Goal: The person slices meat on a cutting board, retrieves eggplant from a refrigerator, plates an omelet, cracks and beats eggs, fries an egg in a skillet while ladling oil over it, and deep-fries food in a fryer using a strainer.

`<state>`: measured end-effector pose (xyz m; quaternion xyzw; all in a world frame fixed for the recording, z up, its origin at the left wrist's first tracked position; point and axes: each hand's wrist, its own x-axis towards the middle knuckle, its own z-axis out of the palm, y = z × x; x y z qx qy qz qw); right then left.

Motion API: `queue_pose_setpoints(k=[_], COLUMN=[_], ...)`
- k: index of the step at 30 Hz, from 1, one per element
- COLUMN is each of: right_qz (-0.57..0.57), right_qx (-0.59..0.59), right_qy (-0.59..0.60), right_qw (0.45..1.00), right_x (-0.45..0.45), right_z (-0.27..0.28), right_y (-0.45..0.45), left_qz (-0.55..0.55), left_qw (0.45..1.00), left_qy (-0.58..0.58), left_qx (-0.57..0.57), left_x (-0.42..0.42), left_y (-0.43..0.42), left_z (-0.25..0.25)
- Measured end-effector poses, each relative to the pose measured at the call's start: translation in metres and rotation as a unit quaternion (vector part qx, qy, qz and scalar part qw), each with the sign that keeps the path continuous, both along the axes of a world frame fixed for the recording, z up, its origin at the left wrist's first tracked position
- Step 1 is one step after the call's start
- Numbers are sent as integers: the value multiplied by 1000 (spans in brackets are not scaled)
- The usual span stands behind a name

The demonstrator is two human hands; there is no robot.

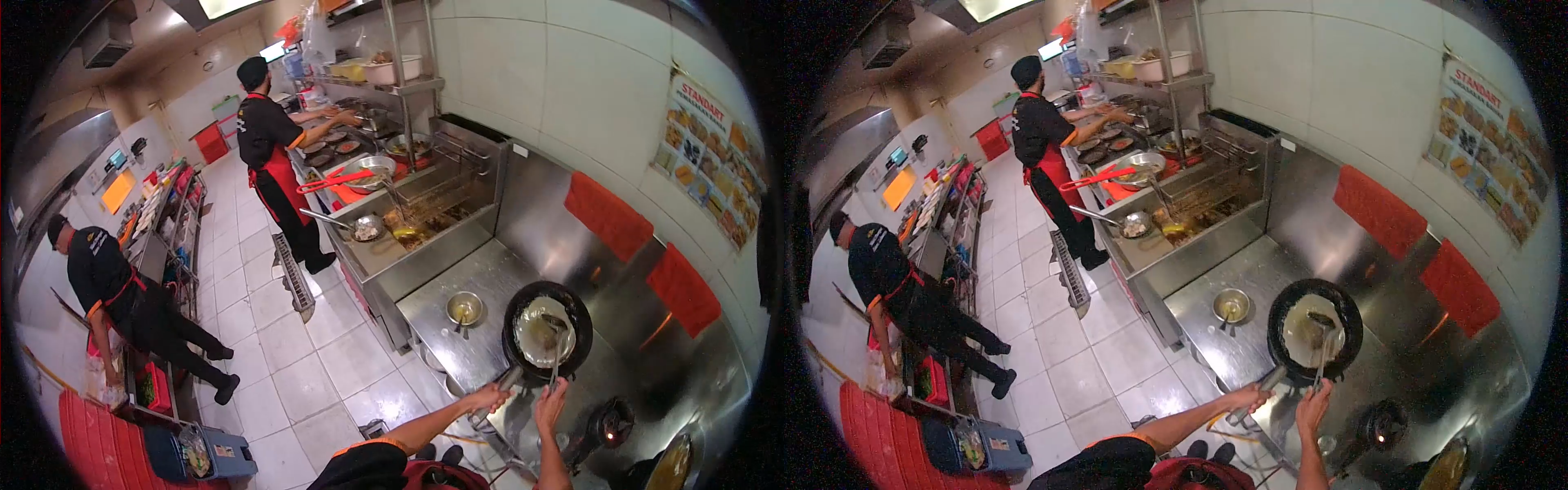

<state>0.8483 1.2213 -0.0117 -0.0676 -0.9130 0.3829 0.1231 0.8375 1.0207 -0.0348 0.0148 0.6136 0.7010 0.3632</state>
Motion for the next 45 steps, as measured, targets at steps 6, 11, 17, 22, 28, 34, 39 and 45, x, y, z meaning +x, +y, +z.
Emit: queue_pose_setpoints(k=[6, 11, 17, 22, 28, 34, 39, 45], right_qz=[-39, -99, -279, -295, 25, 282, 518, 636], right_qx=[-51, -74, 177, 150, -41, -129, -170, -162], right_qy=[-39, -104, 214, 411, 293, 150, 86, 101], right_qw=[997, 987, 919, 849, 955, 939, 834, 748], right_x=[8, 14, 16, 20, 1, -67, -175, -283], right_z=[-1, -7, 17, 154, 123, 66, 97, 156], right_y=[-23, -35, -59, -295, -643, -983, -1293, -1607], left_qz=[-5, -44, -171, -136, 39, 288, 544, 690], left_qw=[988, 958, 973, 971, 990, 938, 837, 718], left_qy=[-117, -215, -90, 34, 91, 155, 65, 37], left_qx=[102, 185, 126, 193, 101, 114, -3, -76], left_x=[4, 15, 45, 64, 41, 7, 8, -45], left_y=[-5, -39, -215, -471, -779, -1106, -1366, -1671], left_z=[1, -11, -1, 11, 69, 41, 54, 38])
